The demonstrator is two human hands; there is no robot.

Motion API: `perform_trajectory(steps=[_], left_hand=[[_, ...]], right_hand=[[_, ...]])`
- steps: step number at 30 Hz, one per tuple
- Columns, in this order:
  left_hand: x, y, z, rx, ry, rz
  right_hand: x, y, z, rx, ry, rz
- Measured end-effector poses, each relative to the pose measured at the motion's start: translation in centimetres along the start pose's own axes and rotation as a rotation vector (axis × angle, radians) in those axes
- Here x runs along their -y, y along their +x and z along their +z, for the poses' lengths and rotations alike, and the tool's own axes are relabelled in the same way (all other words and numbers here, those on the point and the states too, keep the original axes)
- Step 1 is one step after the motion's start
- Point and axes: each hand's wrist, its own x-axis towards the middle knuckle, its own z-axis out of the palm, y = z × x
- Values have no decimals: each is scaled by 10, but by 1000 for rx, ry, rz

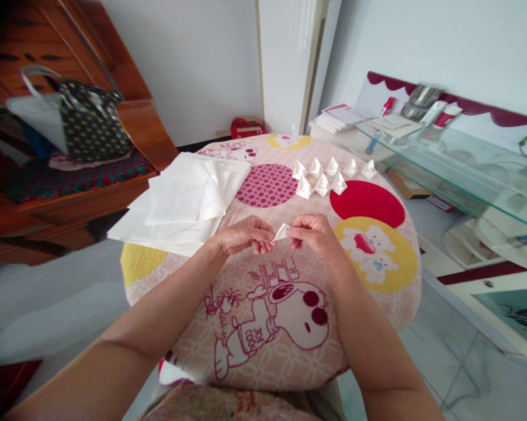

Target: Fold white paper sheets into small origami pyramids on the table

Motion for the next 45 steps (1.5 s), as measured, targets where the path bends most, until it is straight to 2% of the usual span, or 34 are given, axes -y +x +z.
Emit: perform_trajectory(steps=[14,24,28,35,45], left_hand=[[-1,1,2,-18,11,-24],[-3,0,0,12,120,-12],[-2,-1,-5,37,76,17],[4,4,-2,-62,-86,101],[1,7,8,-200,-13,144]], right_hand=[[-1,1,-3,-25,-58,-38],[3,-2,5,7,60,87],[-1,0,9,-37,103,115],[-2,3,13,-152,182,119],[-6,5,16,-186,242,140]])
